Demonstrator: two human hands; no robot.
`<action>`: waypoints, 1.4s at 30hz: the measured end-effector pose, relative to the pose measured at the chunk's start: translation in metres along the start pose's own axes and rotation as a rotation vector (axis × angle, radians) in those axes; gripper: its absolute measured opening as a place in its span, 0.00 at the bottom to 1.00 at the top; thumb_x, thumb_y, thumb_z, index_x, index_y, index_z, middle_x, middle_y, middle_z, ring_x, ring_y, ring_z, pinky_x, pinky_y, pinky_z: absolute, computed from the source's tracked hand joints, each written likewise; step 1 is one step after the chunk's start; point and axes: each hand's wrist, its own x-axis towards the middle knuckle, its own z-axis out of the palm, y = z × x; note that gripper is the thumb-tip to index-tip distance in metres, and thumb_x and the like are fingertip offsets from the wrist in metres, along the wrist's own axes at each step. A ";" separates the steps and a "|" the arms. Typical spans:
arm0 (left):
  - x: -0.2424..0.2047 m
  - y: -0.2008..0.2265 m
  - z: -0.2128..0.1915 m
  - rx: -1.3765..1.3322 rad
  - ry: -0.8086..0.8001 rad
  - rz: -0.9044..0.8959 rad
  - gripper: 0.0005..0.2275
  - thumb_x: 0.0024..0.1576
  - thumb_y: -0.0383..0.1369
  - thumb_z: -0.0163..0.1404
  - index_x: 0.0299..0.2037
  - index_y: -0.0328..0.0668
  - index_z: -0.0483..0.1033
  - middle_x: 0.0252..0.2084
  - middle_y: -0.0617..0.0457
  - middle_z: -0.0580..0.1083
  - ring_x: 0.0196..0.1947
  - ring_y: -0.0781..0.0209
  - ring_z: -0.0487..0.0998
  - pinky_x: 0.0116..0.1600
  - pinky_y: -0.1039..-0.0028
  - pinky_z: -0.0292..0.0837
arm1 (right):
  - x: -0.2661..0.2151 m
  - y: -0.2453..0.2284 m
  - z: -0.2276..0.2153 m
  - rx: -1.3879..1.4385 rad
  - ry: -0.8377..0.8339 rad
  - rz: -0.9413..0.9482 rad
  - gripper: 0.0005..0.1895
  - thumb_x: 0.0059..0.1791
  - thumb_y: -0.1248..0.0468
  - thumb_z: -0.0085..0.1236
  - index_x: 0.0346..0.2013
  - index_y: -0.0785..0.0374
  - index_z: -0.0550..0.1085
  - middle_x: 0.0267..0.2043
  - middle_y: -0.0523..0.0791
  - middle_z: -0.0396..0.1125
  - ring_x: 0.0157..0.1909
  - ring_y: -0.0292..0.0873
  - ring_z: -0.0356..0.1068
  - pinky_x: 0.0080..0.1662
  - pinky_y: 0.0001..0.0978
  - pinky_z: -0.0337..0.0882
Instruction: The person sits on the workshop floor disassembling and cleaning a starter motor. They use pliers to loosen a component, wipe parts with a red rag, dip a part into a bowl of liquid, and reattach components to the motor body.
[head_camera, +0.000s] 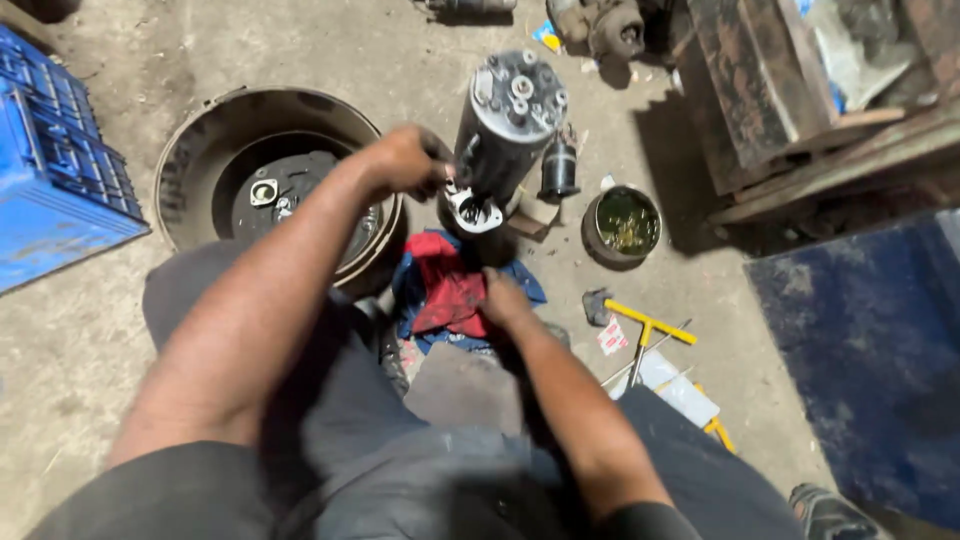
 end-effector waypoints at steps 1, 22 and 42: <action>-0.013 0.004 0.000 0.009 -0.005 -0.009 0.09 0.60 0.29 0.55 0.46 0.31 0.80 0.33 0.47 0.79 0.29 0.60 0.80 0.34 0.68 0.78 | -0.012 -0.004 0.018 0.013 0.000 0.004 0.20 0.50 0.57 0.56 0.54 0.61 0.72 0.50 0.57 0.71 0.49 0.63 0.72 0.49 0.55 0.72; 0.042 -0.200 0.135 -1.102 0.501 -0.245 0.12 0.60 0.43 0.51 0.41 0.45 0.78 0.38 0.53 0.78 0.34 0.59 0.78 0.40 0.71 0.75 | -0.015 -0.082 -0.007 0.954 0.225 -0.006 0.24 0.59 0.52 0.49 0.63 0.66 0.68 0.58 0.46 0.69 0.59 0.37 0.68 0.61 0.31 0.65; 0.034 0.028 0.029 0.510 0.134 0.075 0.16 0.50 0.41 0.63 0.40 0.38 0.83 0.38 0.38 0.82 0.37 0.47 0.85 0.46 0.61 0.79 | -0.016 -0.116 -0.183 1.836 0.410 -0.137 0.27 0.52 0.63 0.55 0.64 0.71 0.66 0.58 0.51 0.71 0.57 0.47 0.74 0.61 0.41 0.72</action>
